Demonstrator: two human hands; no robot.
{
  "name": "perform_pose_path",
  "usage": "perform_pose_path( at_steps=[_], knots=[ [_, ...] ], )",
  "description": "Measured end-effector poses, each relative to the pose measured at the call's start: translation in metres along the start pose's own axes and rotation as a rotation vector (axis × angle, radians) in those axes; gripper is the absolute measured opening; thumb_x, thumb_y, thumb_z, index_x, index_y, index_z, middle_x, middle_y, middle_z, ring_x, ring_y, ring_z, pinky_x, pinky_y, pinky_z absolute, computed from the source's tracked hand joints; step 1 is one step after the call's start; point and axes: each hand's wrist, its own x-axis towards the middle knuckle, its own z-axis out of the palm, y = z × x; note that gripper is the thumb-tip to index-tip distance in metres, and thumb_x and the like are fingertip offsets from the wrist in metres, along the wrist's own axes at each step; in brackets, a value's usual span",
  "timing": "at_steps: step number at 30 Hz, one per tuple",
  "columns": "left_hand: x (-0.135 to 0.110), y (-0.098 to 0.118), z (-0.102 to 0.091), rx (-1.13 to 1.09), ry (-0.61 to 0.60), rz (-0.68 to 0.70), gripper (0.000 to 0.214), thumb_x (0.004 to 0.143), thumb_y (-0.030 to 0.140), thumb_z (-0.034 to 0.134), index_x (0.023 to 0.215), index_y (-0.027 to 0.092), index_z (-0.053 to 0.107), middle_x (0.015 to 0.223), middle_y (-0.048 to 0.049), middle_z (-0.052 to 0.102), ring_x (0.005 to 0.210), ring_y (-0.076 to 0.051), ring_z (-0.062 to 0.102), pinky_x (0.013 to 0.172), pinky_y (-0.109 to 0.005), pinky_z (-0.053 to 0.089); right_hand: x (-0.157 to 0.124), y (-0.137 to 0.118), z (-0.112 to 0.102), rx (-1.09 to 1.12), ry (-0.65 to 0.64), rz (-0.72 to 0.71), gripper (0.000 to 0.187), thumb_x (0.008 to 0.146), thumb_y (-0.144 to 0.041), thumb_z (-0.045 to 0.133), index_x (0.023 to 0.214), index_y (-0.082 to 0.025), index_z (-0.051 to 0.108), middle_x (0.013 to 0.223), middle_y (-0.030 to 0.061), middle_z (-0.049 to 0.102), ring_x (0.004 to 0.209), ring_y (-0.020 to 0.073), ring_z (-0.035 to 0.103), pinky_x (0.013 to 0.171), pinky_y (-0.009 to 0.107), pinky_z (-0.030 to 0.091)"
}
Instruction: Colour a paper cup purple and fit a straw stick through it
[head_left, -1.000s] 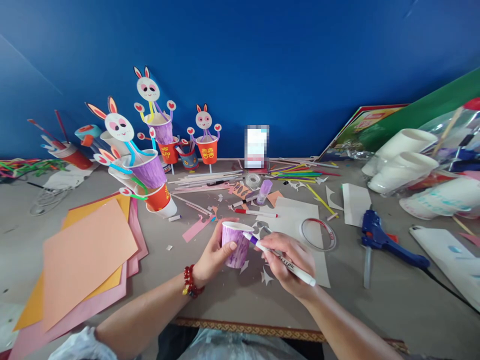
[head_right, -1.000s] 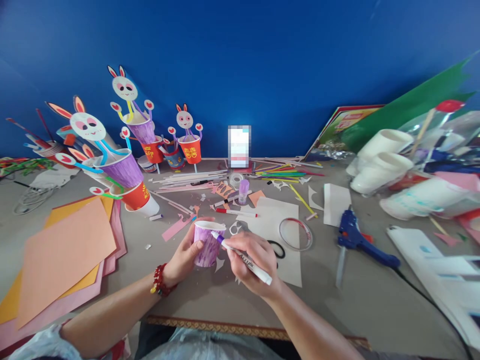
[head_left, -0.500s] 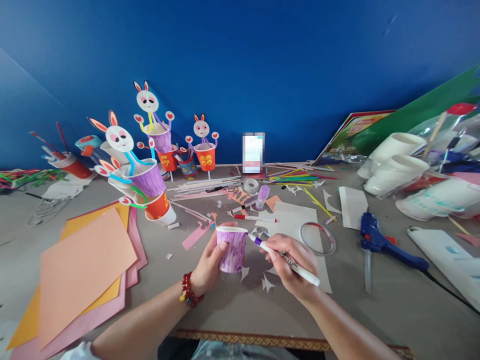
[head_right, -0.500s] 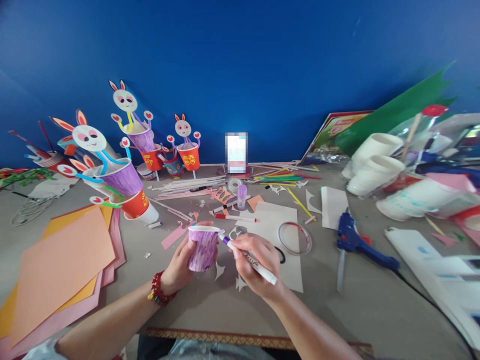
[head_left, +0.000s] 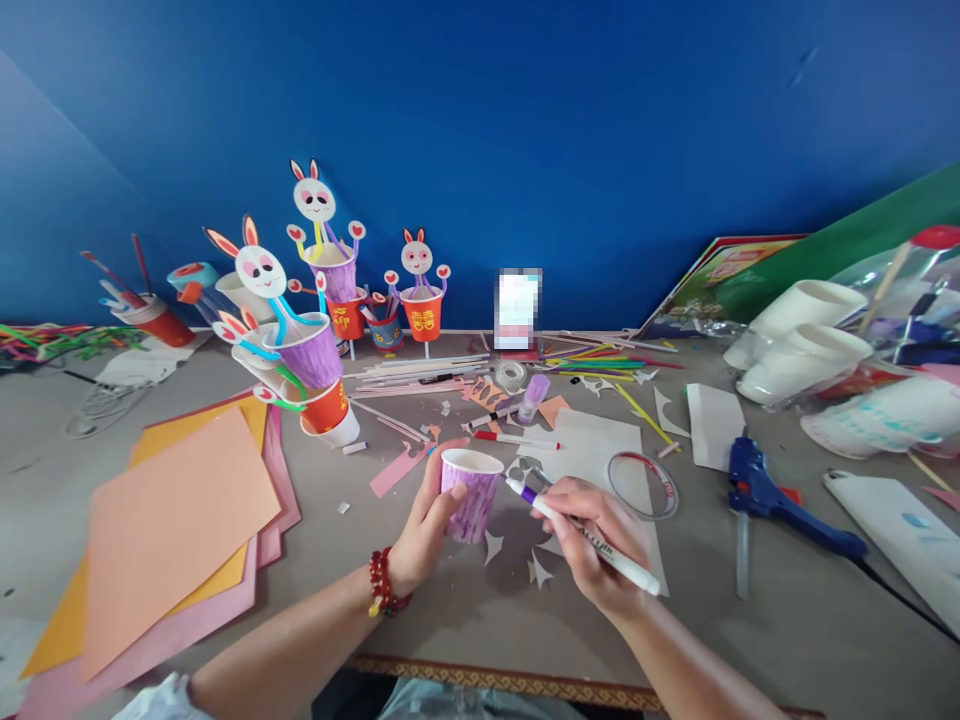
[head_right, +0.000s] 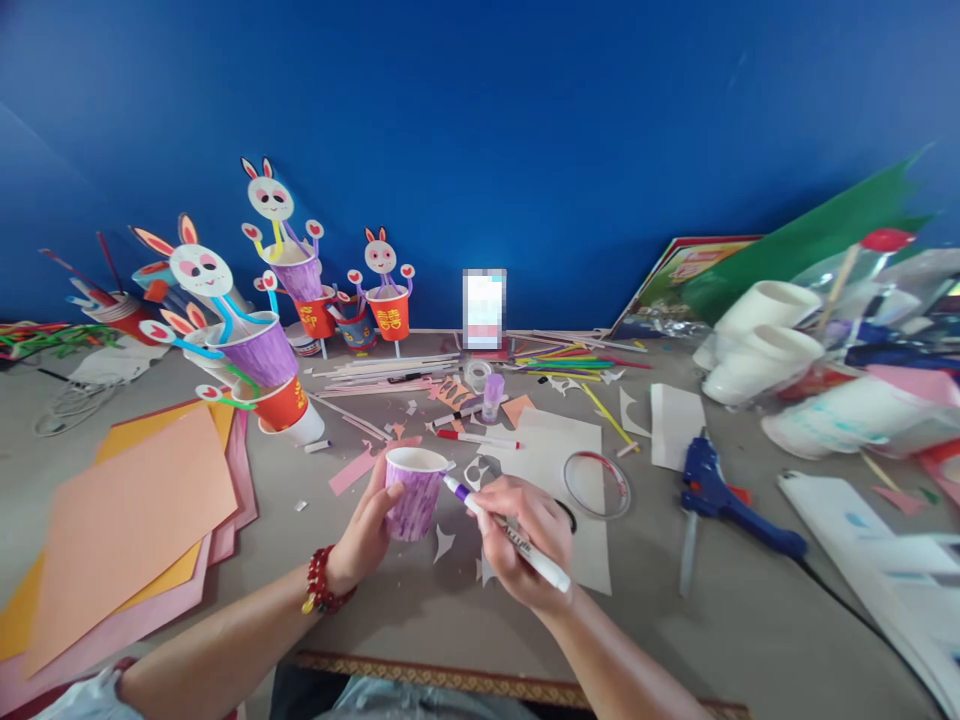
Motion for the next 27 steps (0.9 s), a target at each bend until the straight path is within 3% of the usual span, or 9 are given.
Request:
perform_pose_path(
  at_steps=[7,16,27],
  knots=[
    [0.000,0.007,0.003,0.172,-0.031,-0.004,0.043,0.091,0.038,0.055,0.132,0.025,0.048,0.110,-0.0046,0.063,0.100,-0.021,0.056,0.091,-0.033,0.043,0.004,-0.003,0.003,0.020,-0.035,-0.024,0.022,0.083,-0.006,0.055,0.095,-0.021,0.066,0.073,0.0029,0.068,0.062,0.0162,0.066,0.055,0.028,0.055],
    [-0.001,0.011,0.004,0.507,-0.080,0.175,0.051,0.093,0.038,0.055,0.138,0.024,0.037,0.117,-0.0066,0.057,0.099,-0.020,0.055,0.089,-0.033,0.045,0.000,0.001,0.005,0.012,-0.053,-0.084,0.026,0.081,-0.003,0.056,0.099,-0.019,0.065,0.074,0.0029,0.065,0.062,0.0154,0.062,0.056,0.027,0.053],
    [-0.002,0.005,0.002,0.814,-0.067,0.267,0.063,0.085,0.041,0.065,0.138,0.024,0.035,0.133,-0.0122,0.052,0.114,-0.026,0.056,0.095,-0.039,0.045,0.005,-0.004,0.009,0.005,-0.109,-0.128,0.027,0.081,-0.001,0.056,0.101,-0.019,0.064,0.077,0.0052,0.068,0.066,0.0160,0.064,0.062,0.029,0.055]
  ],
)
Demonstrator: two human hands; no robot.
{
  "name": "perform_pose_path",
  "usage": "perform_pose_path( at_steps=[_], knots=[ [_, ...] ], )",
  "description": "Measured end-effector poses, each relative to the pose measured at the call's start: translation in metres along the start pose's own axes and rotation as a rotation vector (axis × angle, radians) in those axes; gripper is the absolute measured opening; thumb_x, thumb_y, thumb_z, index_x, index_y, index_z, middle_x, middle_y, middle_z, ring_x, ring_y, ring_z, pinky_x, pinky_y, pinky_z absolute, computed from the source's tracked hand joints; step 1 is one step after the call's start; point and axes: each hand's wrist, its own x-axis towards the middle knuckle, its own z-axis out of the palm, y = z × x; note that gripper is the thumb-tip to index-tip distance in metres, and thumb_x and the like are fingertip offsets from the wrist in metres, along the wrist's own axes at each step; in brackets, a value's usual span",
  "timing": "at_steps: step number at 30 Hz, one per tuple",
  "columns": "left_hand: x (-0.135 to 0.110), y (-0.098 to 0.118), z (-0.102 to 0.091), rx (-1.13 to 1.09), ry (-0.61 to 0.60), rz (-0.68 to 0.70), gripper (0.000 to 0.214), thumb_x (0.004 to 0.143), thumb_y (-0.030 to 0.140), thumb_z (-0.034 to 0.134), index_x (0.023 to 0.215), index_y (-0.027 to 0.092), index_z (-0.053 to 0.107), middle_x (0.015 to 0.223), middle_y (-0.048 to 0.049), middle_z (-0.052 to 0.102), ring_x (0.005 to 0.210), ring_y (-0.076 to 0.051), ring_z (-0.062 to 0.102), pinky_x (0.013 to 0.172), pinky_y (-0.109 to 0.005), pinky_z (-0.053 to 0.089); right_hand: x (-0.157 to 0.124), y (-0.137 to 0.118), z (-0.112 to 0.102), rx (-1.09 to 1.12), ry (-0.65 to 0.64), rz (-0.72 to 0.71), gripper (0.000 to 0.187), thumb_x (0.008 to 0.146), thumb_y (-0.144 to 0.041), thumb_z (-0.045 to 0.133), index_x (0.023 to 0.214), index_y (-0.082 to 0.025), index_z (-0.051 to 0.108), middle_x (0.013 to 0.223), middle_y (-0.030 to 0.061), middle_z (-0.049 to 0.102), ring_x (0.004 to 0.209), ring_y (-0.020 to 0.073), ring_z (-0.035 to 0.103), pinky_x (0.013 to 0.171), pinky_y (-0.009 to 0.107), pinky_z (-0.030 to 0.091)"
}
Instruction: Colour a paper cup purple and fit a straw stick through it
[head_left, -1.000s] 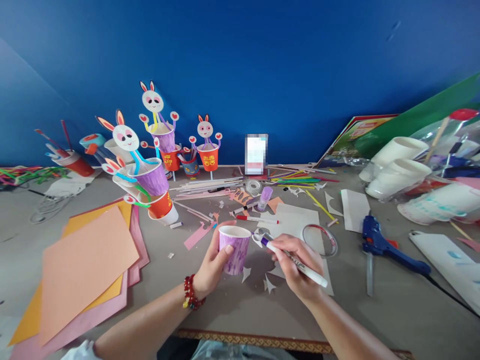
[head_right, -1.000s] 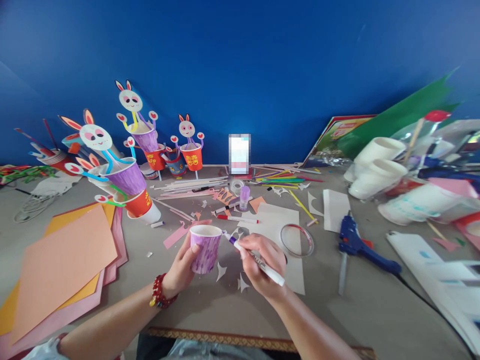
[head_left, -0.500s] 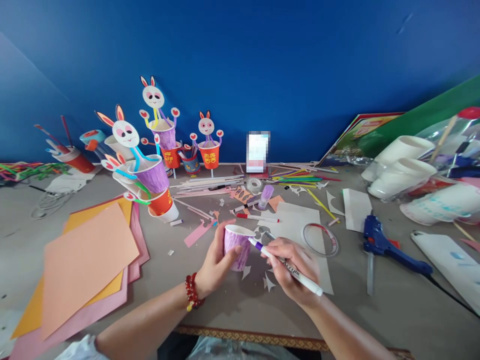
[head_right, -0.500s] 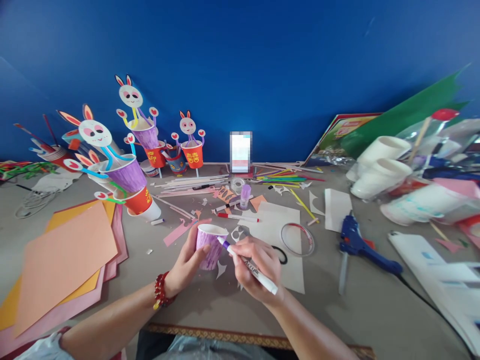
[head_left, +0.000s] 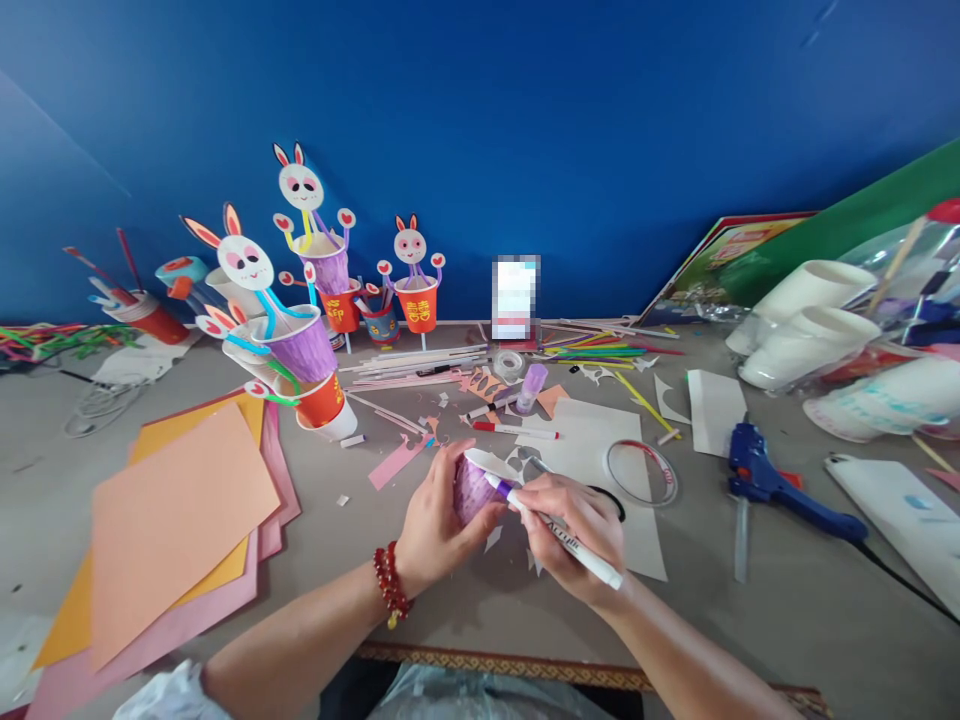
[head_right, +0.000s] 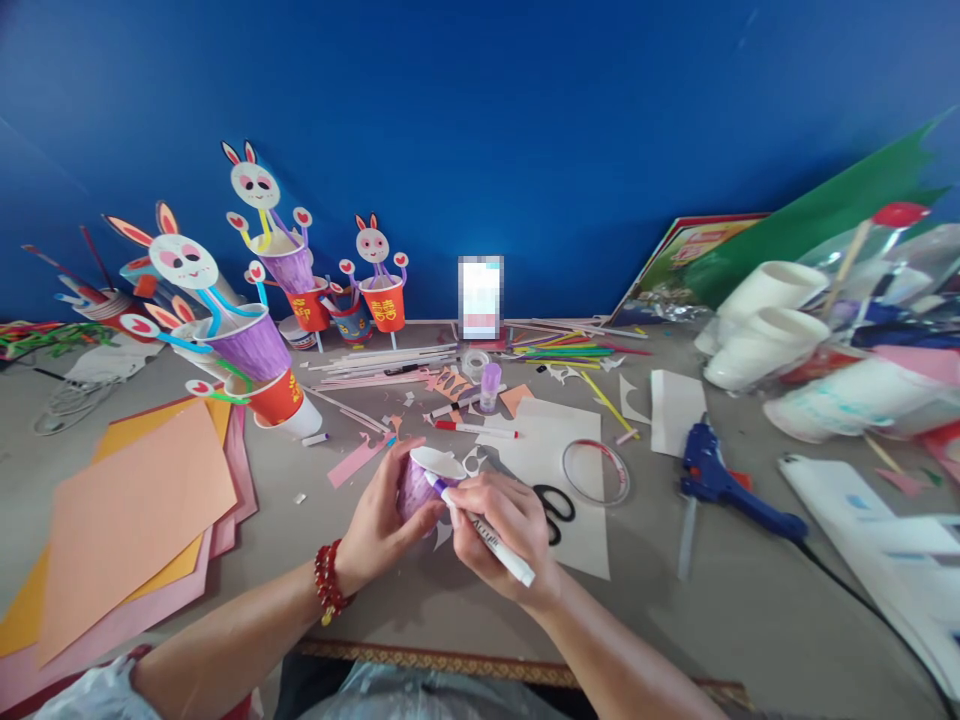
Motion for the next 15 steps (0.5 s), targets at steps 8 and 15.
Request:
perform_pose_path(
  at_steps=[8,15],
  knots=[
    [0.0055,0.0003,-0.0062,-0.101,0.081,-0.070,0.050,0.088,0.040,0.062,0.130,0.023,0.040,0.117,-0.0081,0.057,0.101,-0.022,0.058,0.088,-0.035,0.046,-0.0007,0.0057,-0.0063,-0.084,0.061,0.048,0.020,0.081,-0.004,0.055,0.091,-0.019,0.064,0.065,0.0001,0.061,0.060,0.0148,0.062,0.057,0.026,0.052],
    [0.0041,-0.0005,-0.0043,-0.064,0.052,-0.055,0.055,0.086,0.040,0.064,0.133,0.023,0.039,0.119,-0.0088,0.057,0.101,-0.023,0.058,0.087,-0.035,0.046,-0.0010,0.0042,-0.0019,-0.007,0.004,0.010,0.027,0.081,-0.002,0.056,0.101,-0.018,0.064,0.076,0.0045,0.066,0.064,0.0158,0.062,0.059,0.028,0.053]
  ],
)
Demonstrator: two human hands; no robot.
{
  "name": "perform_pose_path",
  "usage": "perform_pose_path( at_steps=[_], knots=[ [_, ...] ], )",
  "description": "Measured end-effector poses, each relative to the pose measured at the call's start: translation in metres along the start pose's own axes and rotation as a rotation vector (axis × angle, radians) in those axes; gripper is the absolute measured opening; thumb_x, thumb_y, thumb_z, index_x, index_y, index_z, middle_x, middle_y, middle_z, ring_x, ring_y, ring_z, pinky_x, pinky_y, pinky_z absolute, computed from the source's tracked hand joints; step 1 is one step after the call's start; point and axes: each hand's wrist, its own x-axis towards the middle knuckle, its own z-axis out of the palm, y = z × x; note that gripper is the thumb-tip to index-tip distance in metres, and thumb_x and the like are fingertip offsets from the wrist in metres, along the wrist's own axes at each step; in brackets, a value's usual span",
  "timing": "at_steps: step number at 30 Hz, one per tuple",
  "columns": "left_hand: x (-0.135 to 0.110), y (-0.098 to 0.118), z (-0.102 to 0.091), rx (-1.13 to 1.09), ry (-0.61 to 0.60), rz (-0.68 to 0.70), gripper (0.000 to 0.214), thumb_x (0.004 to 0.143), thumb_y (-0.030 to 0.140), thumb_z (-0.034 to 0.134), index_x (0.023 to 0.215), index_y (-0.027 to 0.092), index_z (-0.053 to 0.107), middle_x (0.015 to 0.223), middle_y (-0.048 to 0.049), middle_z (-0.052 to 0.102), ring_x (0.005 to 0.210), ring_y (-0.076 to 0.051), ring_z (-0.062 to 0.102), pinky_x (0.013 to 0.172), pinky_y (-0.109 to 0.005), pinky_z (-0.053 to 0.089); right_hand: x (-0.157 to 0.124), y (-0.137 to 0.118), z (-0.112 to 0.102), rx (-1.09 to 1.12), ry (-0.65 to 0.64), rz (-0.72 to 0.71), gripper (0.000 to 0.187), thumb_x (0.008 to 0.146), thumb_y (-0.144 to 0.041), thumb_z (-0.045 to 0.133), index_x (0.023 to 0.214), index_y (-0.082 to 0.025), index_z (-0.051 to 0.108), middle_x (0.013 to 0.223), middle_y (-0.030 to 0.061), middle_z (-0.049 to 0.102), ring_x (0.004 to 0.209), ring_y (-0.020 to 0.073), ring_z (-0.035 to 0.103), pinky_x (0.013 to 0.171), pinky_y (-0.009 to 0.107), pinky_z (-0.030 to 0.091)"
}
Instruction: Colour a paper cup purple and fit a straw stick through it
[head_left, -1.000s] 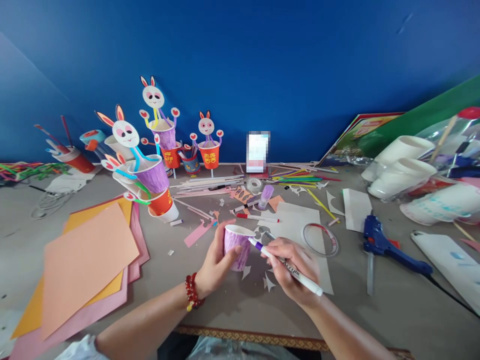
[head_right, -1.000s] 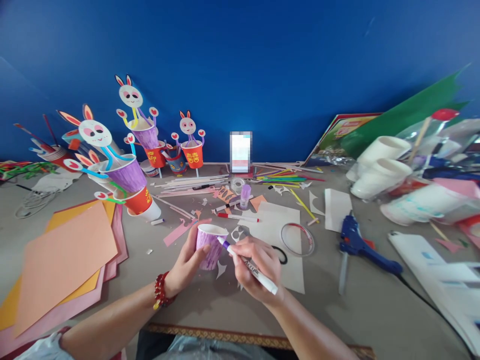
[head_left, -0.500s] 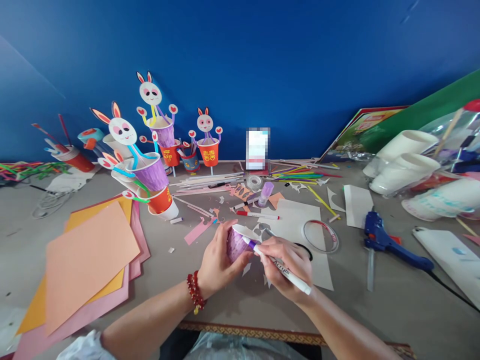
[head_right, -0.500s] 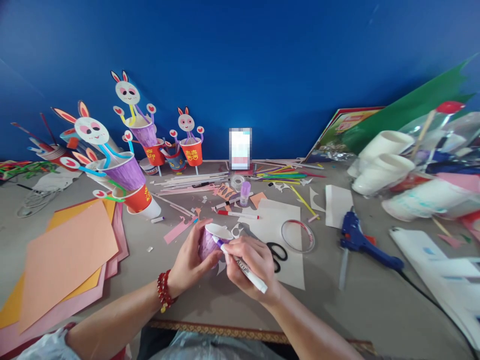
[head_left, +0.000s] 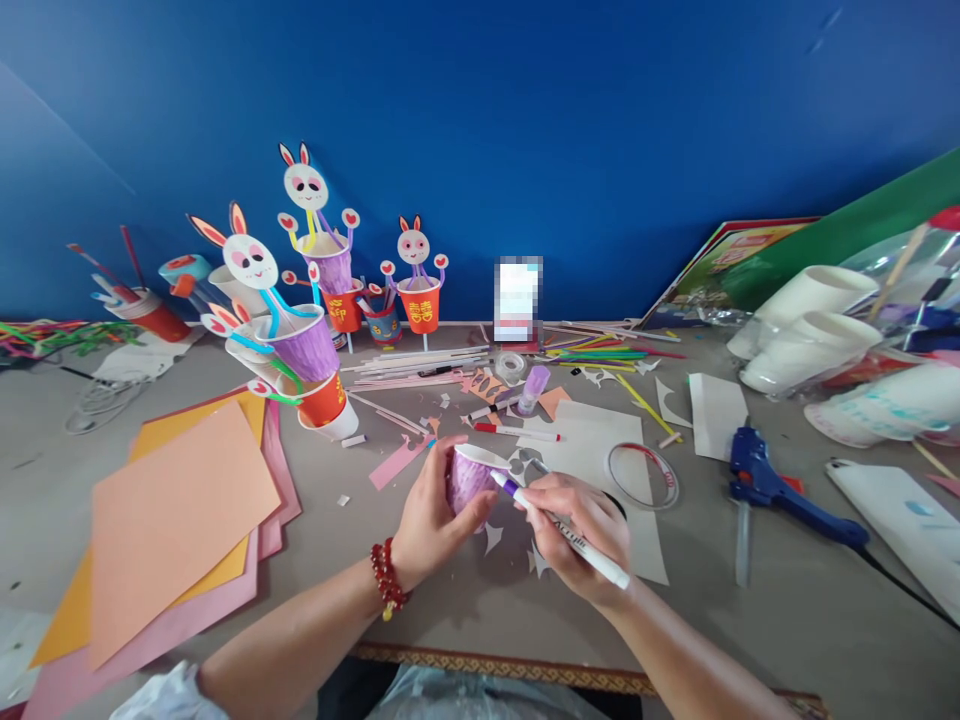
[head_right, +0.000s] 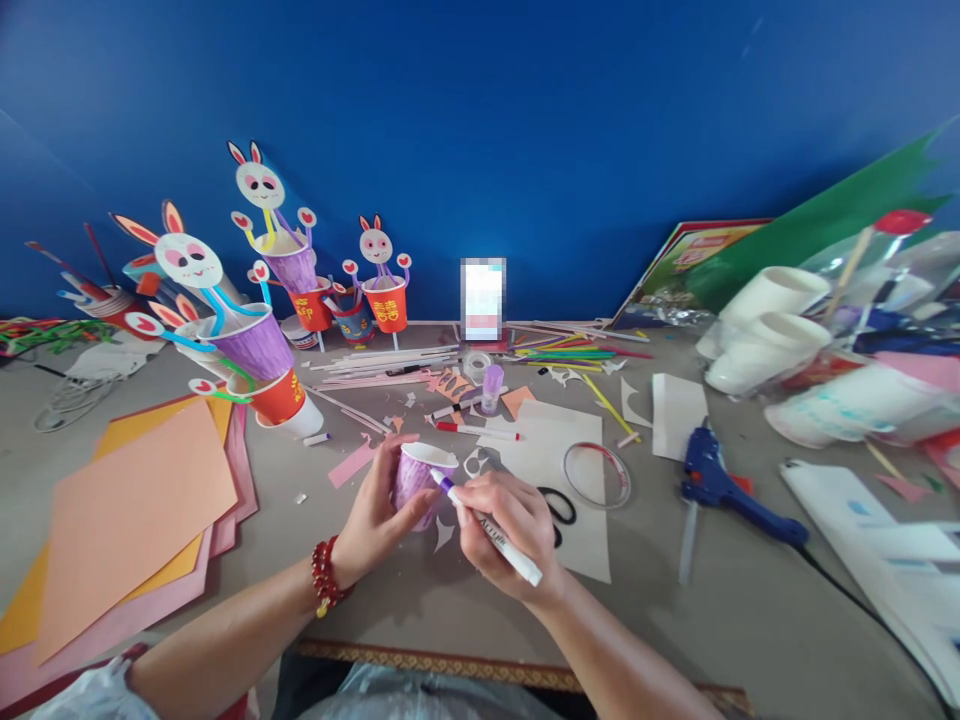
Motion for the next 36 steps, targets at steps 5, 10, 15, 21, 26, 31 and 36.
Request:
perform_pose_path(
  at_steps=[5,10,15,21,26,31,36],
  knots=[
    [-0.003,0.000,0.003,0.040,-0.017,0.005,0.059,0.084,0.041,0.066,0.134,0.024,0.039,0.122,-0.0094,0.057,0.102,-0.024,0.058,0.086,-0.036,0.047,0.000,-0.001,0.004,0.010,-0.030,-0.015,0.030,0.080,0.000,0.058,0.104,-0.017,0.065,0.080,0.0065,0.068,0.069,0.0168,0.065,0.064,0.029,0.055],
    [-0.001,-0.001,0.002,-0.063,0.038,0.000,0.052,0.087,0.040,0.064,0.131,0.024,0.041,0.117,-0.0077,0.059,0.101,-0.022,0.058,0.087,-0.034,0.046,-0.001,-0.001,0.000,-0.040,0.016,-0.012,0.028,0.080,0.000,0.057,0.101,-0.018,0.065,0.076,0.0047,0.067,0.065,0.0153,0.063,0.060,0.027,0.053],
    [0.003,-0.003,0.000,-0.225,0.072,-0.018,0.045,0.091,0.042,0.058,0.129,0.023,0.046,0.118,-0.0069,0.060,0.102,-0.021,0.057,0.088,-0.033,0.046,0.000,0.003,-0.003,-0.077,0.062,0.036,0.022,0.082,-0.002,0.056,0.095,-0.019,0.064,0.069,0.0017,0.063,0.062,0.0148,0.063,0.058,0.026,0.052],
    [0.005,-0.010,0.001,-0.444,0.031,-0.151,0.045,0.090,0.045,0.058,0.128,0.020,0.053,0.121,-0.0082,0.062,0.105,-0.023,0.058,0.087,-0.031,0.047,0.000,0.005,-0.002,-0.086,0.090,0.062,0.020,0.084,-0.005,0.057,0.094,-0.020,0.065,0.070,0.0015,0.065,0.062,0.0153,0.064,0.057,0.027,0.052],
    [0.006,-0.019,0.006,-0.861,-0.085,-0.335,0.057,0.089,0.049,0.053,0.138,0.020,0.049,0.108,-0.0092,0.068,0.086,-0.022,0.065,0.075,-0.033,0.052,0.001,0.002,-0.002,-0.058,0.112,0.063,0.020,0.084,-0.005,0.056,0.093,-0.020,0.065,0.069,0.0011,0.065,0.062,0.0156,0.065,0.059,0.027,0.054],
    [0.005,-0.014,0.006,-0.955,-0.158,-0.336,0.072,0.082,0.053,0.066,0.141,0.018,0.044,0.093,-0.0075,0.067,0.070,-0.019,0.064,0.063,-0.032,0.053,0.002,0.000,-0.001,-0.022,0.098,0.056,0.021,0.082,-0.004,0.057,0.094,-0.020,0.065,0.068,0.0011,0.063,0.062,0.0161,0.064,0.056,0.027,0.053],
    [0.007,-0.009,0.004,-0.951,-0.182,-0.368,0.070,0.078,0.048,0.073,0.133,0.015,0.045,0.084,-0.0062,0.066,0.066,-0.018,0.064,0.057,-0.029,0.051,0.002,0.000,-0.002,-0.024,0.109,0.060,0.020,0.083,-0.006,0.056,0.094,-0.020,0.067,0.067,0.0010,0.064,0.061,0.0162,0.065,0.056,0.027,0.053]
  ],
)
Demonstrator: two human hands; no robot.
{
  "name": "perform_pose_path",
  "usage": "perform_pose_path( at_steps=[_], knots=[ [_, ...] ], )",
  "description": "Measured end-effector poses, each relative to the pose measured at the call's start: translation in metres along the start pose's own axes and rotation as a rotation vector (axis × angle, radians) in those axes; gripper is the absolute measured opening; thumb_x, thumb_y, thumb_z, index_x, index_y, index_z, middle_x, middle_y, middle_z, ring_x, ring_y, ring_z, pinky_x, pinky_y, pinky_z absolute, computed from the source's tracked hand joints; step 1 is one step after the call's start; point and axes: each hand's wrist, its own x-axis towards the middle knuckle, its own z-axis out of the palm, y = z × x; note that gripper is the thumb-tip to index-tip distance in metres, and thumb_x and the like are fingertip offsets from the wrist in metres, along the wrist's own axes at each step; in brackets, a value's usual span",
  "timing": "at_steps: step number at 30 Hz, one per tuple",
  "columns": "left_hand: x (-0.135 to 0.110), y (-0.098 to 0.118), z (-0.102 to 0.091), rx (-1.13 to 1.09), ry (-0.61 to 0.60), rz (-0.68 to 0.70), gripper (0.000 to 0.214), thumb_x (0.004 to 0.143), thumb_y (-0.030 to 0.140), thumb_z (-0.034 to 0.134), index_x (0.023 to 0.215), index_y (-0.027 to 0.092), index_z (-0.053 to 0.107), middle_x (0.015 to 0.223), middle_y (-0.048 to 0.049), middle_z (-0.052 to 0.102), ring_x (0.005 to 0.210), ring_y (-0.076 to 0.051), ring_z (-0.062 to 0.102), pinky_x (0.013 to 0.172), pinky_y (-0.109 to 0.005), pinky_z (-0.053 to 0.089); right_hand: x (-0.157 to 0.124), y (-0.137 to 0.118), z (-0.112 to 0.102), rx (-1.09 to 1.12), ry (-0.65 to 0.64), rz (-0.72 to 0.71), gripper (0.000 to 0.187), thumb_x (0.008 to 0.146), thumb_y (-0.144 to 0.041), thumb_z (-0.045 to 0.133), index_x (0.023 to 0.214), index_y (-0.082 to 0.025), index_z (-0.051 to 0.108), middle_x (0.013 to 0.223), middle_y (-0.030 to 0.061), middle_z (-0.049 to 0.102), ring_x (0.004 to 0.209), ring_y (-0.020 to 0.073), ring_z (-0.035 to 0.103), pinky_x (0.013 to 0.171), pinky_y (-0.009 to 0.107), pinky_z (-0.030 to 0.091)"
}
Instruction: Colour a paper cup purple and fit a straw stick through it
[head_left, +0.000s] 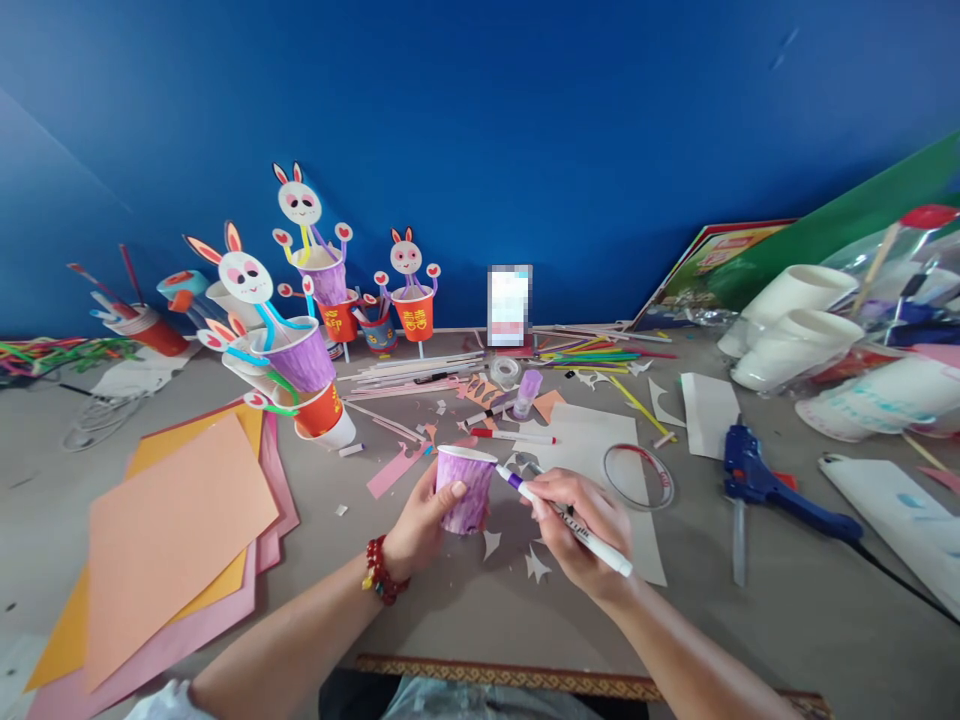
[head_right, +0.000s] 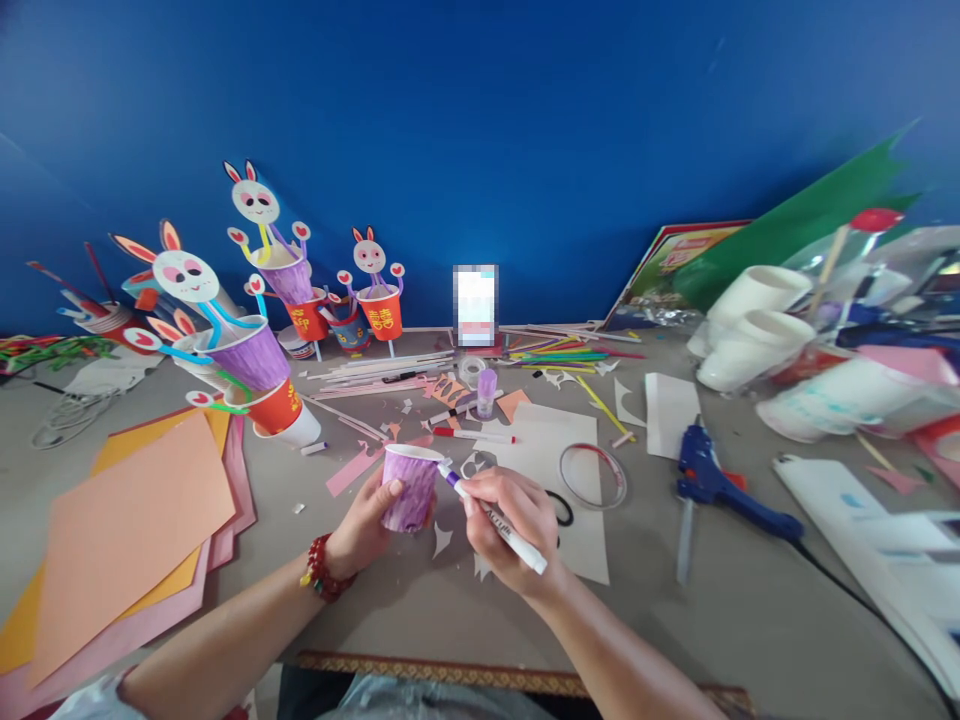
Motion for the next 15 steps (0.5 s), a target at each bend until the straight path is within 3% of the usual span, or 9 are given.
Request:
perform_pose_path(
  at_steps=[4,11,15],
  knots=[
    [0.0008,0.0000,-0.0014,-0.052,-0.050,0.032,0.062,0.081,0.049,0.069,0.129,0.018,0.044,0.083,-0.0062,0.067,0.065,-0.020,0.065,0.056,-0.031,0.052,-0.0008,0.0028,-0.0003,-0.042,0.019,0.011,0.019,0.084,-0.007,0.056,0.092,-0.020,0.067,0.066,0.0009,0.064,0.059,0.0157,0.064,0.056,0.027,0.053],
    [0.0012,0.0026,0.0030,-0.167,-0.132,-0.013,0.048,0.085,0.055,0.059,0.110,0.014,0.060,0.102,-0.0137,0.066,0.079,-0.023,0.066,0.058,-0.032,0.054,-0.0059,0.0046,-0.0012,-0.007,-0.002,-0.004,0.024,0.083,-0.005,0.056,0.099,-0.021,0.066,0.073,0.0027,0.066,0.063,0.0163,0.066,0.058,0.028,0.055],
    [0.0036,0.0021,0.0030,-0.177,-0.162,-0.111,0.056,0.085,0.061,0.050,0.100,0.010,0.067,0.085,-0.0130,0.068,0.071,-0.022,0.064,0.058,-0.030,0.051,-0.0076,0.0049,-0.0008,0.023,0.002,-0.041,0.026,0.082,-0.005,0.056,0.100,-0.021,0.067,0.078,0.0043,0.068,0.064,0.0167,0.066,0.060,0.030,0.056]
  ],
)
